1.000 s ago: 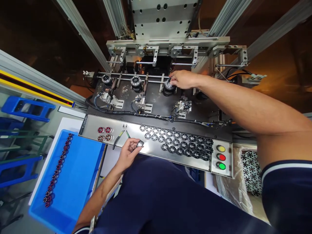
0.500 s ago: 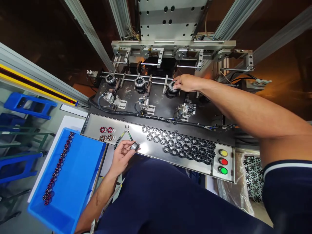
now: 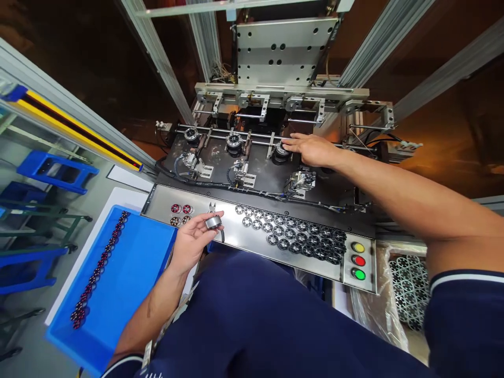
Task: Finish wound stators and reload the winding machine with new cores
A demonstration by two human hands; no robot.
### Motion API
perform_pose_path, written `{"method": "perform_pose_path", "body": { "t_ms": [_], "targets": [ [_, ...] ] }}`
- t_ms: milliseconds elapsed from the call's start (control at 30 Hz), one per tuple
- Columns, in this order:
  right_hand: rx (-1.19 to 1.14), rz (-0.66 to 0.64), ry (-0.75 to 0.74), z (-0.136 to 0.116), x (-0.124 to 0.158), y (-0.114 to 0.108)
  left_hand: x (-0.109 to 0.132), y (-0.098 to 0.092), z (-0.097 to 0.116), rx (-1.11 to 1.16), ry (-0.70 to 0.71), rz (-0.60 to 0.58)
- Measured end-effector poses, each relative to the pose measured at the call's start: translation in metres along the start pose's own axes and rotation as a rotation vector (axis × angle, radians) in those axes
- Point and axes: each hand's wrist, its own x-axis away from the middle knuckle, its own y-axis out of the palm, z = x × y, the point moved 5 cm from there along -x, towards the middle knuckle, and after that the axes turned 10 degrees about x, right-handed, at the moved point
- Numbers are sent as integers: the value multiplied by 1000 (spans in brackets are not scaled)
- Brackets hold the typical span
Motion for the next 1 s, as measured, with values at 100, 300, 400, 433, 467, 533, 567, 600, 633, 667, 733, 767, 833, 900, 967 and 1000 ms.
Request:
{"method": "perform_pose_path", "body": {
  "t_ms": [100,300,400,433,467,533,567,600,633,667,733,767,833,900,967,1000],
  "targets": [
    [1,-29,-27,-29,0,-17,2,14,22,-99,154,-88],
    [-439,349,-480,-188,65,-81,1,23,49,-243,382,-152],
    [-549,450,-513,-243,95,-85,2,22,50,-306,414,-174],
    [-556,485,-492,-252,100,-83,2,23,49,-316,420,-192],
    [-557,523,-469,-258,104,-81,2,24,48,-307,419,-214],
    [-541,605,-418,-260,109,-76,1,26,45,-222,403,-251],
    [-529,643,-387,-259,111,-73,-1,27,42,-165,384,-261],
    [-519,677,-350,-258,114,-71,-3,28,39,-111,358,-266],
    [-508,702,-312,-257,116,-69,-5,29,36,-67,325,-272],
    [-498,720,-277,-256,119,-67,-7,31,32,-36,287,-279],
    [-487,739,-217,-255,124,-65,-11,34,25,-15,222,-287],
    [-494,732,-196,-254,126,-65,-12,35,23,-19,209,-287],
    [-557,668,-178,-250,125,-66,-14,35,22,-51,230,-283],
    [-674,531,-187,-244,121,-68,-15,35,27,-130,297,-305],
    [-787,366,-217,-238,114,-72,-13,36,34,-263,380,-360],
    [-832,290,-235,-234,110,-73,-11,37,37,-335,418,-387]
  ]
}}
